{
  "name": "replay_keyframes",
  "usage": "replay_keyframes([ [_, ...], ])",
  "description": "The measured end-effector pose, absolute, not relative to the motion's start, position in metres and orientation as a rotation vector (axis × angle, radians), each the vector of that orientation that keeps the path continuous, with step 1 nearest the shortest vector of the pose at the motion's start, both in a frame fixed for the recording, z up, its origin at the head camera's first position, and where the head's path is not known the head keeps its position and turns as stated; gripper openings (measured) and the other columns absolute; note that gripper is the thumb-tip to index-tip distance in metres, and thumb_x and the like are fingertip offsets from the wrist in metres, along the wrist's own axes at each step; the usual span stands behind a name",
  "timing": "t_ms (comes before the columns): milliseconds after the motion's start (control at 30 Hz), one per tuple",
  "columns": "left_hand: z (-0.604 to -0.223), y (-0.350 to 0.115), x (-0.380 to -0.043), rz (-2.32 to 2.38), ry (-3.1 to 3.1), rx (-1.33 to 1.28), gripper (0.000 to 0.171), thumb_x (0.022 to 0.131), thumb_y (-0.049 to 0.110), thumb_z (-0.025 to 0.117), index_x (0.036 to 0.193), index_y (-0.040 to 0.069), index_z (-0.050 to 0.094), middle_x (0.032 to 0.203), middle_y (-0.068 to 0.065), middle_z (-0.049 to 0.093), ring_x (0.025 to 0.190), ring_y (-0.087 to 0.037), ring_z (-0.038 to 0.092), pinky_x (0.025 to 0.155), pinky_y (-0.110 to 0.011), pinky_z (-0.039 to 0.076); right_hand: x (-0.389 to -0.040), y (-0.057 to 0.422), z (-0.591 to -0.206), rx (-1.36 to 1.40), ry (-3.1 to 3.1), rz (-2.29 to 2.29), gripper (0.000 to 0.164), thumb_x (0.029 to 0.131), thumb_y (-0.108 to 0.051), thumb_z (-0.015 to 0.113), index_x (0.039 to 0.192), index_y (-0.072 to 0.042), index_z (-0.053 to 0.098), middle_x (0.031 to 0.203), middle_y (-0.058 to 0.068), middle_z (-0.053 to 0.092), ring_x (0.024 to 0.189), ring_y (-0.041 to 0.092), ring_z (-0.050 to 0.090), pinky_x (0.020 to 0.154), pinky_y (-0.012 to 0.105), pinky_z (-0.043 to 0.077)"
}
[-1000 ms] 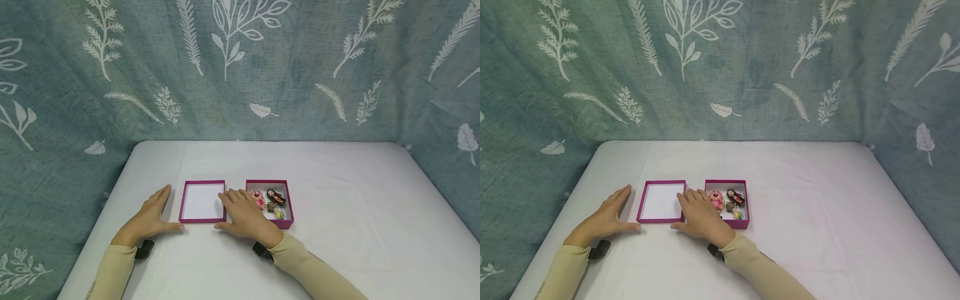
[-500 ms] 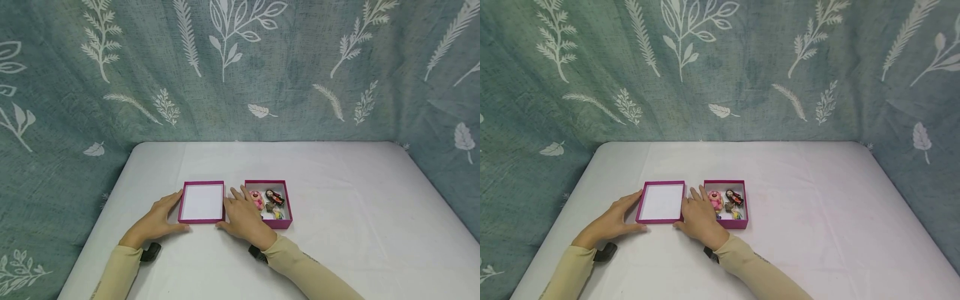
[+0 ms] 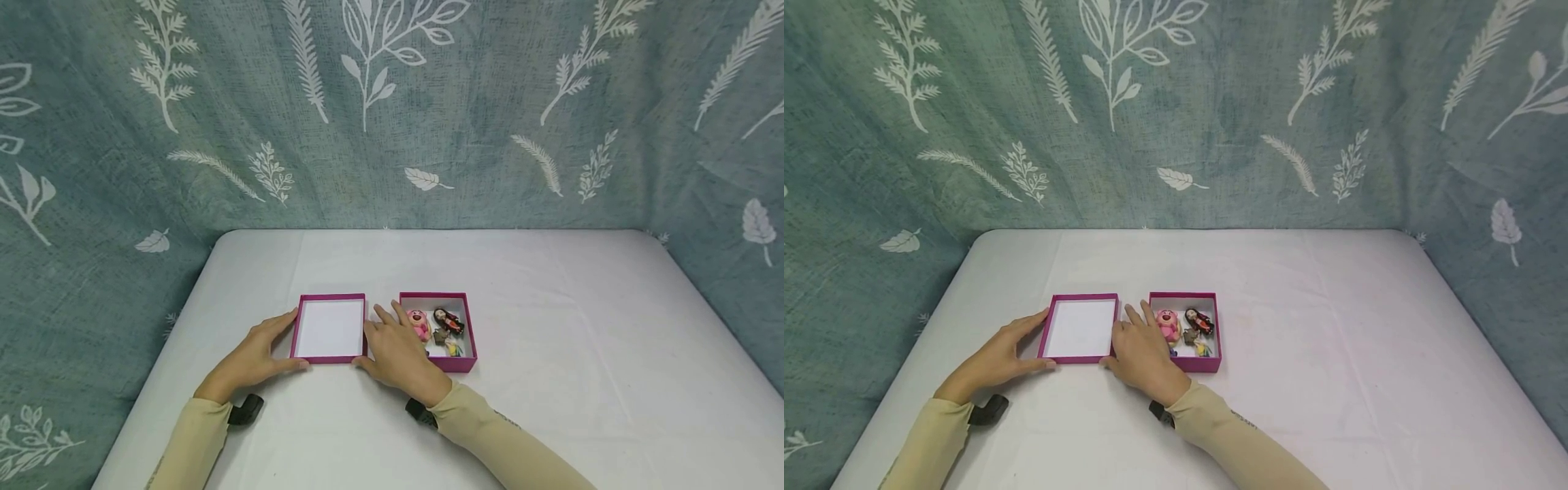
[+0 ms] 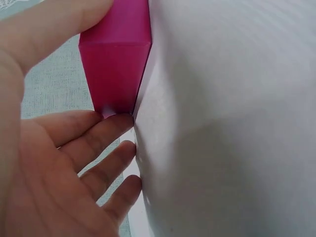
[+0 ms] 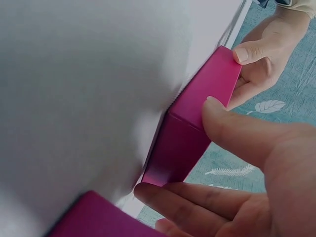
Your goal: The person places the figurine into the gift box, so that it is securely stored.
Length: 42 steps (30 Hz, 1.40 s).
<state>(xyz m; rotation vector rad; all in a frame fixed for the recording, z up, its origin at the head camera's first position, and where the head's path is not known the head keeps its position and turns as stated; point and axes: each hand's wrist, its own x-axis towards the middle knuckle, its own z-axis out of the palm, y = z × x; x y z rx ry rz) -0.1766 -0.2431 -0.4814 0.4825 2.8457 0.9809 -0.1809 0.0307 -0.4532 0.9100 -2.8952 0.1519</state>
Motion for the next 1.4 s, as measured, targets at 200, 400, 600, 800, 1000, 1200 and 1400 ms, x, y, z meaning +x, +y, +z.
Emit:
replay_keyframes([
  [200, -0.48, -0.246, -0.177, 1.048, 2.82, 0.45, 0.104, 0.071, 0.045, 0.086, 0.152, 0.006, 0.034, 0.152, -0.02, 0.041, 0.14, -0.041, 0.038, 0.111, -0.059, 0.035, -0.182, 0.033, -0.45, 0.931, -2.903, 0.227, 0.058, 0.084, -0.051, 0.072, 0.117, -0.004, 0.067, 0.124, 0.01, 0.068, 0.139, 0.027, 0.044, 0.119, 0.05, 0.025],
  [400, -0.468, -0.242, -0.177, 1.133, 2.809, 0.478, 0.103, 0.072, 0.042, 0.086, 0.154, 0.013, 0.031, 0.154, -0.016, 0.039, 0.142, -0.039, 0.036, 0.11, -0.061, 0.035, -0.182, 0.045, -0.433, 0.939, -2.864, 0.404, 0.061, 0.085, -0.046, 0.073, 0.125, -0.001, 0.063, 0.134, 0.014, 0.062, 0.14, 0.029, 0.043, 0.117, 0.05, 0.03],
  [600, -0.447, -0.226, -0.181, 1.303, 2.774, 0.567, 0.098, 0.072, 0.041, 0.086, 0.153, 0.017, 0.035, 0.152, -0.008, 0.044, 0.137, -0.035, 0.044, 0.108, -0.06, 0.038, -0.18, 0.071, -0.415, 0.93, -2.799, 0.614, 0.062, 0.083, -0.039, 0.077, 0.13, -0.001, 0.061, 0.126, 0.015, 0.066, 0.135, 0.035, 0.048, 0.108, 0.054, 0.042],
  [800, -0.43, -0.194, -0.187, 1.385, 2.747, 0.685, 0.091, 0.074, 0.029, 0.087, 0.151, 0.014, 0.04, 0.147, -0.005, 0.05, 0.129, -0.033, 0.051, 0.105, -0.055, 0.044, -0.174, 0.105, -0.402, 0.824, -2.833, 0.716, 0.064, 0.083, -0.037, 0.078, 0.132, 0.001, 0.06, 0.125, 0.017, 0.066, 0.135, 0.034, 0.048, 0.107, 0.055, 0.043],
  [1000, -0.421, -0.159, -0.194, 1.481, 2.682, 0.794, 0.09, 0.073, 0.03, 0.087, 0.149, 0.01, 0.042, 0.14, -0.001, 0.054, 0.126, -0.025, 0.055, 0.106, -0.045, 0.046, -0.168, 0.139, -0.393, 0.726, -2.859, 0.821, 0.071, 0.083, -0.035, 0.079, 0.136, 0.004, 0.054, 0.145, 0.021, 0.049, 0.135, 0.038, 0.047, 0.107, 0.054, 0.042],
  [1200, -0.418, -0.131, -0.201, 1.516, 2.633, 0.819, 0.09, 0.073, 0.027, 0.088, 0.148, 0.008, 0.043, 0.137, -0.003, 0.055, 0.125, -0.022, 0.056, 0.107, -0.037, 0.046, -0.166, 0.165, -0.39, 0.667, -2.876, 0.88, 0.07, 0.083, -0.033, 0.079, 0.136, 0.004, 0.054, 0.144, 0.022, 0.05, 0.132, 0.039, 0.049, 0.105, 0.052, 0.045],
  [1400, -0.419, -0.112, -0.206, 1.561, 2.607, 0.793, 0.086, 0.074, 0.027, 0.087, 0.146, 0.007, 0.045, 0.139, -0.004, 0.052, 0.124, -0.024, 0.057, 0.106, -0.039, 0.047, -0.169, 0.179, -0.392, 0.644, -2.871, 0.885, 0.066, 0.083, -0.026, 0.08, 0.134, 0.006, 0.055, 0.13, 0.021, 0.062, 0.12, 0.037, 0.058, 0.099, 0.052, 0.049],
])
